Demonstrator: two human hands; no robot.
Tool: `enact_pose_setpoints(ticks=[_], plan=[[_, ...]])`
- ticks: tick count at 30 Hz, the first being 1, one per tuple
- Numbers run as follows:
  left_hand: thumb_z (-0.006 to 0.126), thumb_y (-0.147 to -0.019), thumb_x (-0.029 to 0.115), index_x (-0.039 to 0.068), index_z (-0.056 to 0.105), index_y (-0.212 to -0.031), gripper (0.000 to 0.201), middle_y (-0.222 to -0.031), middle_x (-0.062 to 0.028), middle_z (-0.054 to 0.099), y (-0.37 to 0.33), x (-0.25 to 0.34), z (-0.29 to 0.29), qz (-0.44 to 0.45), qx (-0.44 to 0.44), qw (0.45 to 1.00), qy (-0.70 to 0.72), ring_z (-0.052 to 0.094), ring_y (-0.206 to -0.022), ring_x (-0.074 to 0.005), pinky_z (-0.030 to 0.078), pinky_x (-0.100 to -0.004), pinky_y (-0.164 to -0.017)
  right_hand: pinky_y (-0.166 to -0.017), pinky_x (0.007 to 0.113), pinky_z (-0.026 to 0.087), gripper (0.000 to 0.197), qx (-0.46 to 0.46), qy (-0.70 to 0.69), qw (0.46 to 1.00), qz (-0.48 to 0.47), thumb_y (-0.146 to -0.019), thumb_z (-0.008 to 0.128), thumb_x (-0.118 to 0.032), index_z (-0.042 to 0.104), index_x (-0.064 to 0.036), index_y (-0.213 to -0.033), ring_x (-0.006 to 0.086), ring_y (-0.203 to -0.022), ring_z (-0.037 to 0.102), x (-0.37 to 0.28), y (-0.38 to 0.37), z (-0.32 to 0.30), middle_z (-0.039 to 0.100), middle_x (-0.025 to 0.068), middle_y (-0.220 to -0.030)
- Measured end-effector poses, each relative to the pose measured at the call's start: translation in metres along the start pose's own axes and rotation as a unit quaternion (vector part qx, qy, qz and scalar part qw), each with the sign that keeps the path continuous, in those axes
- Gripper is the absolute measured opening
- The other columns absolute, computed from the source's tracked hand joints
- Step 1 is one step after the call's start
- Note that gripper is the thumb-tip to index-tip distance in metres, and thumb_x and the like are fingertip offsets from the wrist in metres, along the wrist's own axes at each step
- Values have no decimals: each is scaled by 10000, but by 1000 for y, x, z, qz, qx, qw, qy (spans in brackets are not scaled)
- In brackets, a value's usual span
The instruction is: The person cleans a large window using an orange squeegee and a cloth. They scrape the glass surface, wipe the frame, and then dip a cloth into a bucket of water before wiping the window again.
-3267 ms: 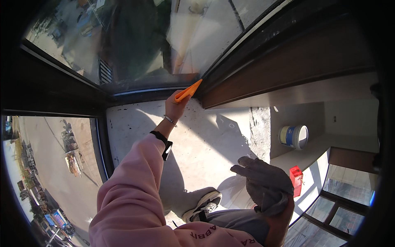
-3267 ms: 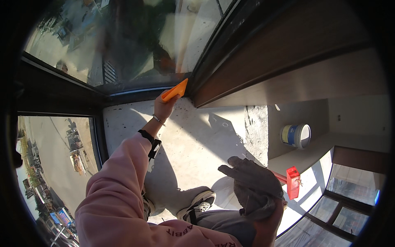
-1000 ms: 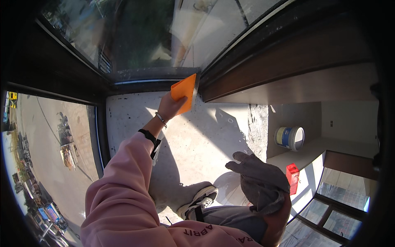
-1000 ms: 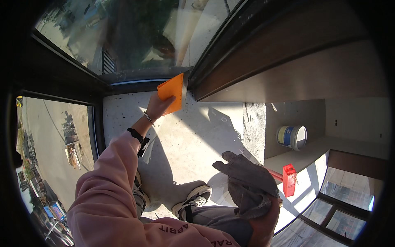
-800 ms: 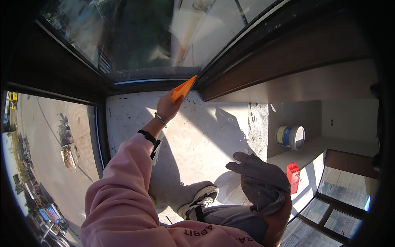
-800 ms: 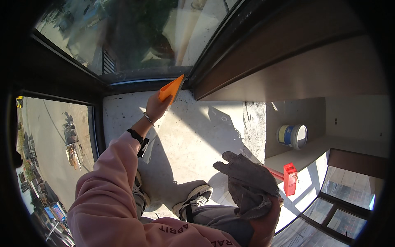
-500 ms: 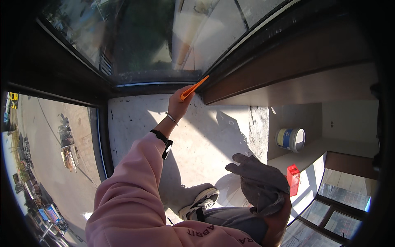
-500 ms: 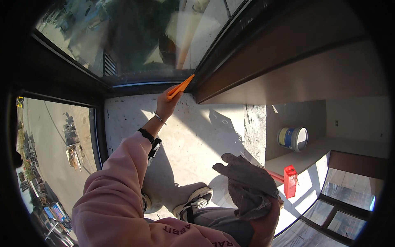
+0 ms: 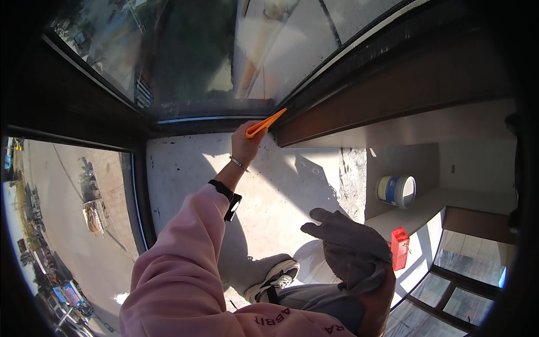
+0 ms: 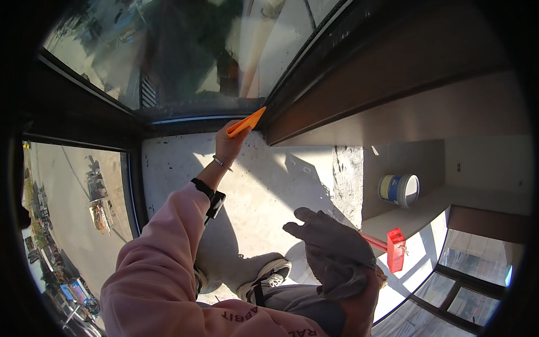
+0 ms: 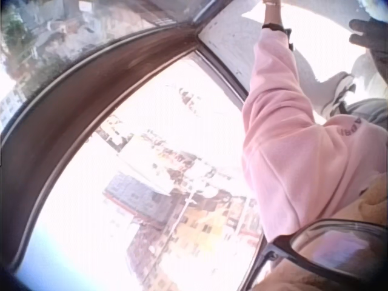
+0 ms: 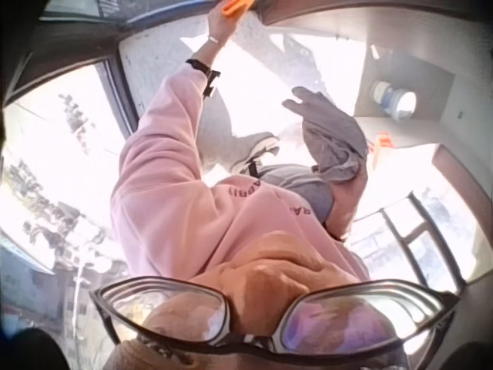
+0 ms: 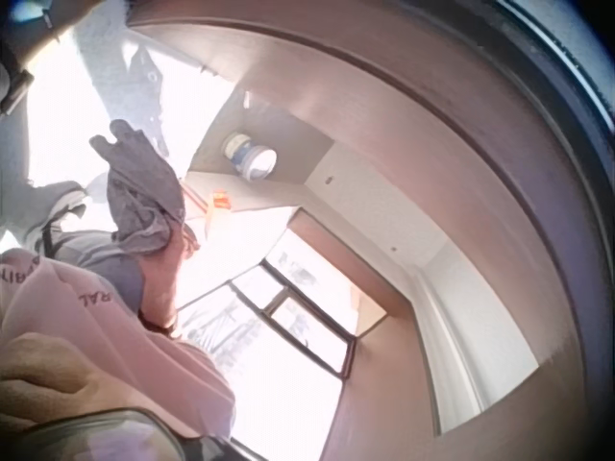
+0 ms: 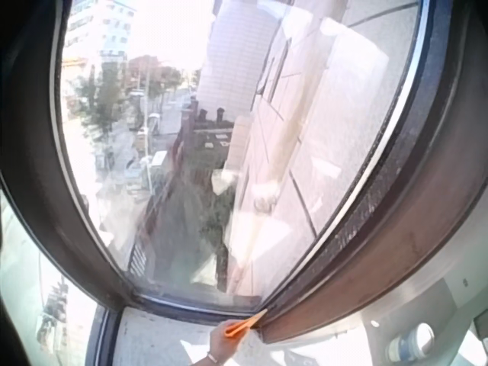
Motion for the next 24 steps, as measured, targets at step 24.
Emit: enact_pose_setpoints(ticks=[24], plan=[[709, -840, 117, 26, 660, -1020, 207, -881, -9, 661, 7, 18, -22, 9, -62, 993, 97, 585, -785, -64, 470, -201, -702, -995, 406, 433, 555, -128, 256, 946, -155, -792, 665, -109, 451, -26, -1297, 254, -1169, 518, -21, -1, 18, 504, 142, -1288]])
Point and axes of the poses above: each hand's wrist, its own y-axis away from the middle knuckle, its own z-axis out of the palm, x = y × z, the point moved 4 cm from there along -y, towards the middle knuckle
